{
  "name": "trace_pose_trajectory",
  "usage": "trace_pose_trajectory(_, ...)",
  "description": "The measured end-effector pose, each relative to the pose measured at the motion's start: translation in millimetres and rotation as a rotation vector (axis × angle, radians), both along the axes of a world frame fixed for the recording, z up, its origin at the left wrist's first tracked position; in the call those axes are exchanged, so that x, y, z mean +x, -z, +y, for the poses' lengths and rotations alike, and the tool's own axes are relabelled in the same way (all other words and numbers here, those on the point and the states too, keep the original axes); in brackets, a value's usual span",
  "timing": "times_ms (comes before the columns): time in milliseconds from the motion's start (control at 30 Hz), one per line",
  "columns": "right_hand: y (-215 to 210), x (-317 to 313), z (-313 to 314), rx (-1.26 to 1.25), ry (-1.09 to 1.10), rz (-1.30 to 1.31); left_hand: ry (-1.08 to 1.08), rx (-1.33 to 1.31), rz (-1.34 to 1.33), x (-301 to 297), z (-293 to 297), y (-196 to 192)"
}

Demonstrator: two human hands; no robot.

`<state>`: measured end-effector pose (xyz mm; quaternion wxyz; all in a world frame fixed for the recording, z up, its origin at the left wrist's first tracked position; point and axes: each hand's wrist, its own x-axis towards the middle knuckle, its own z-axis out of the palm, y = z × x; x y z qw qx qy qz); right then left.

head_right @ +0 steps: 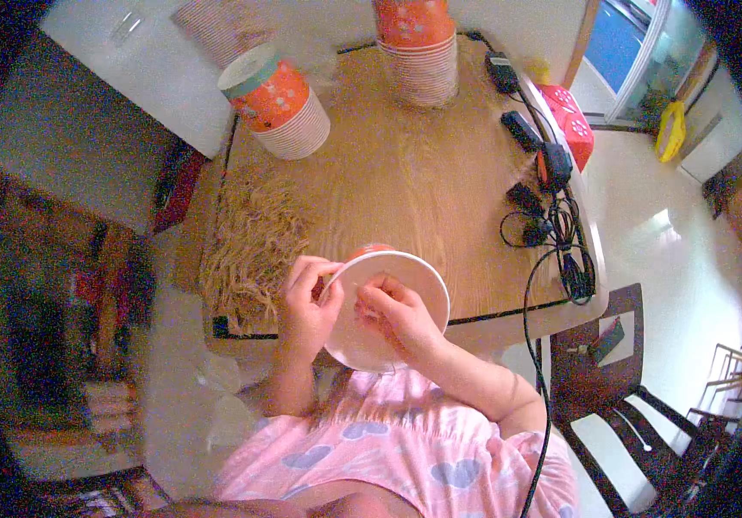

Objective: Preparing decorative paper cups by filling them with shredded raffia and threading a string.

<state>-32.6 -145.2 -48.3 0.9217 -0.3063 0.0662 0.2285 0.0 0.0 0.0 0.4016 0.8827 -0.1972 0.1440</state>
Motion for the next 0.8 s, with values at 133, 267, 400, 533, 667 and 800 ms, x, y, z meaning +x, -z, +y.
trace_pose_trajectory(133, -3.2, 6.2, 8.6, 0.006, 0.090, 0.130, -0.019, -0.026, -0.027, -0.3, -4.2, 0.2)
trace_pose_trajectory(267, 1.4, 10.5, 8.8, 0.038, 0.082, 0.095, -0.027, -0.035, -0.043, 1.4, -7.5, 1.6)
trace_pose_trajectory(400, -5.1, 11.7, 11.2, 0.095, 0.116, 0.075, -0.021, -0.026, -0.060, 2.0, -7.7, 0.0)
trace_pose_trajectory(533, -5.8, 14.4, 13.0, 0.103, 0.110, 0.083, -0.031, -0.034, -0.024, 2.4, -7.3, -0.4)
trace_pose_trajectory(667, -6.6, 16.0, 13.5, 0.083, 0.118, 0.082, -0.027, -0.036, -0.013, 3.4, -6.2, 1.1)
trace_pose_trajectory(800, -2.8, 16.1, 14.2, 0.095, 0.113, 0.070, -0.028, -0.035, -0.018, 3.0, -6.9, -0.3)
